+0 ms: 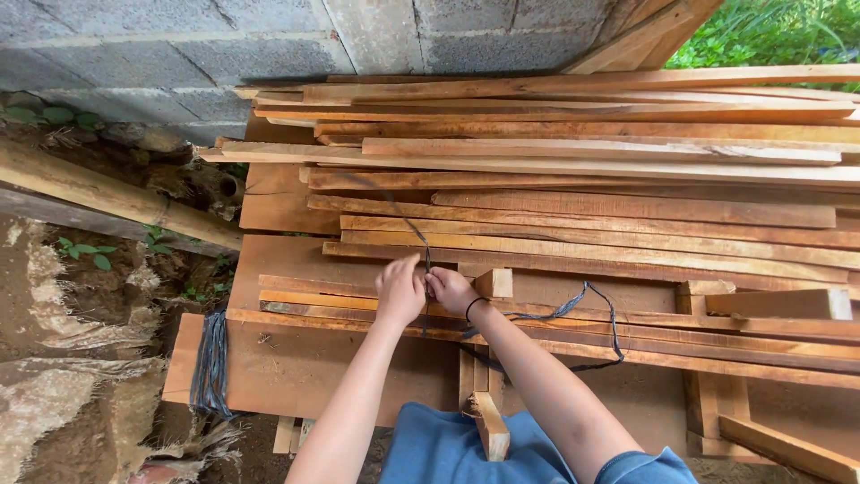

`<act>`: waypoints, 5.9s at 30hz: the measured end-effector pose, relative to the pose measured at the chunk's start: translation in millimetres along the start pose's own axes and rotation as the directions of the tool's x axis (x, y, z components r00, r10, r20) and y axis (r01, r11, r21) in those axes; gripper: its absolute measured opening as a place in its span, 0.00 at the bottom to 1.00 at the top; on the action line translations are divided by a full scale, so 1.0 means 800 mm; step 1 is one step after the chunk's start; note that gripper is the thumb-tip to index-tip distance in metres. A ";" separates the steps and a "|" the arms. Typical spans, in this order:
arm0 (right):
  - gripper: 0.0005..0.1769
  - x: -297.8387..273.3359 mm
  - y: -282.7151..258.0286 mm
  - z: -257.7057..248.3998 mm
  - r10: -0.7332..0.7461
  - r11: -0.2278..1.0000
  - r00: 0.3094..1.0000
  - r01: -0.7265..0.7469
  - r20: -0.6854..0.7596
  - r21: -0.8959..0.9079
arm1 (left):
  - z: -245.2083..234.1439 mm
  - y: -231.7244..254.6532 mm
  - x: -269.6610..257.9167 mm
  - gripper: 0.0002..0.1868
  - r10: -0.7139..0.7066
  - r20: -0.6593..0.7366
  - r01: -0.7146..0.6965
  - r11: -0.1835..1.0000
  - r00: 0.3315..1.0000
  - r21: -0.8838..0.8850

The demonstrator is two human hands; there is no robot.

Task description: Tying bundles of thin wooden strips with string and organizing them on a workbench.

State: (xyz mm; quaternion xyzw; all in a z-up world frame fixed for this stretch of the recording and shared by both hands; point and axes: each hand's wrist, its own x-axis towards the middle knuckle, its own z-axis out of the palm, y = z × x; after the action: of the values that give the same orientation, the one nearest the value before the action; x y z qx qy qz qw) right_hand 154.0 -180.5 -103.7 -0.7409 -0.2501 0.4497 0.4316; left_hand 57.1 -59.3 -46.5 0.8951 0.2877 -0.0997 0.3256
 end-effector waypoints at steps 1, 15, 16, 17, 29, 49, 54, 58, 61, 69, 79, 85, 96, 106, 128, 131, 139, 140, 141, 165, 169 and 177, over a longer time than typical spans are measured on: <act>0.20 0.003 0.003 0.001 0.003 1.000 1.000 -0.003 -0.001 0.006 | 0.025 -0.029 0.009 0.27 0.000 0.005 0.000 1.000 1.000 0.004; 0.13 -0.002 -0.010 -0.003 0.079 0.972 0.996 -0.069 -0.039 0.225 | 0.074 -0.071 0.014 0.16 -0.302 0.114 0.317 0.805 0.946 -0.501; 0.13 -0.004 -0.009 -0.001 0.080 0.972 0.996 -0.069 -0.040 0.223 | 0.080 -0.077 0.019 0.16 -0.300 0.115 0.316 0.804 0.947 -0.503; 0.13 -0.005 -0.009 0.000 0.084 0.971 0.995 -0.070 -0.054 0.231 | 0.087 -0.083 0.023 0.14 -0.367 0.138 0.381 0.751 0.920 -0.539; 0.14 -0.019 0.007 0.004 -0.251 0.966 0.948 0.231 -0.197 -0.118 | 0.076 -0.063 0.019 0.11 -0.336 0.131 0.354 0.784 0.933 -0.510; 0.14 -0.031 -0.016 0.002 0.083 0.990 0.996 -0.086 -0.035 -0.107 | 0.053 -0.054 0.013 0.13 -0.422 0.190 0.409 0.523 0.886 -0.748; 0.12 -0.030 -0.013 0.002 0.072 0.997 0.995 -0.074 -0.066 -0.027 | 0.050 -0.040 0.007 0.14 -0.450 0.227 0.416 0.383 0.864 -0.825; 0.12 -0.029 -0.009 0.001 0.018 1.000 0.998 -0.017 -0.064 0.002 | 0.052 -0.034 0.008 0.14 -0.470 0.205 0.398 0.361 0.859 -0.843; 0.12 -0.030 -0.002 0.001 -0.071 0.996 0.990 0.064 -0.123 -0.060 | 0.065 -0.040 0.026 0.13 -0.493 0.153 0.380 0.402 0.856 -0.833; 0.08 -0.027 0.005 0.012 -0.557 0.487 0.820 0.198 -0.128 -0.851 | 0.038 -0.048 0.074 0.22 -0.259 -0.015 0.257 0.962 0.966 -0.092; 0.05 -0.069 0.018 0.003 -0.612 0.371 0.791 0.263 -0.021 -0.891 | 0.040 -0.054 0.113 0.19 -0.361 0.056 0.363 0.931 0.931 -0.030; 0.13 -0.072 -0.015 0.040 0.250 0.807 0.937 -0.062 -0.244 0.588 | 0.037 -0.050 0.097 0.18 -0.363 0.083 0.367 0.929 0.928 -0.040; 0.13 -0.104 0.049 0.044 0.200 0.980 0.952 -0.196 -0.233 0.041 | 0.019 -0.028 0.091 0.19 -0.371 0.077 0.365 0.928 0.925 0.078; 0.12 -0.202 0.022 -0.083 -0.042 0.982 0.863 0.129 -0.503 0.140 | -0.064 -0.027 0.022 0.25 -0.228 0.006 0.228 0.972 0.974 -0.061; 0.13 -0.200 0.165 0.043 -0.284 0.406 0.936 -0.081 -0.210 -0.910 | -0.011 -0.129 -0.184 0.14 -0.077 -0.227 0.001 0.947 0.971 -0.320; 0.12 -0.205 0.173 0.050 -0.309 0.384 0.921 -0.105 -0.235 -0.917 | 0.006 -0.163 -0.203 0.14 -0.143 -0.195 0.075 0.945 0.970 -0.318; 0.15 -0.262 0.141 0.041 0.005 0.810 0.938 -0.207 -0.347 -0.549 | 0.045 -0.198 -0.218 0.11 -0.114 -0.226 0.031 0.940 0.968 -0.339; 0.15 -0.269 0.130 0.039 0.000 0.865 0.921 -0.195 -0.389 -0.463 | 0.046 -0.194 -0.219 0.12 -0.107 -0.210 0.029 0.939 0.972 -0.342; 0.15 -0.277 0.119 0.036 -0.001 0.911 0.903 -0.176 -0.430 -0.373 | 0.047 -0.189 -0.220 0.12 -0.099 -0.194 0.027 0.939 0.976 -0.344; 0.07 -0.395 0.034 -0.036 -0.242 0.898 0.754 0.413 -0.611 0.154 | 0.009 0.200 -0.285 0.26 0.361 -0.050 -0.341 0.815 0.931 -0.468; 0.07 -0.419 0.035 -0.082 -0.271 0.874 0.745 0.456 -0.610 0.167 | 0.046 0.256 -0.266 0.20 0.451 -0.061 -0.442 0.827 0.891 -0.348; 0.12 -0.514 0.072 -0.187 -0.247 0.813 0.821 0.464 -0.514 0.351 | 0.146 0.364 -0.222 0.42 0.341 -0.111 -0.291 0.542 0.934 -0.789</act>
State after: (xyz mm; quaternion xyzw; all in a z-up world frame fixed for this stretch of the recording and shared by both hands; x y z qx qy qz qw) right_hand 91.1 -583.2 65.2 -0.6370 -0.1684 0.2225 0.7186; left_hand 82.2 -395.6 81.5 0.6901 0.1264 0.0738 0.7087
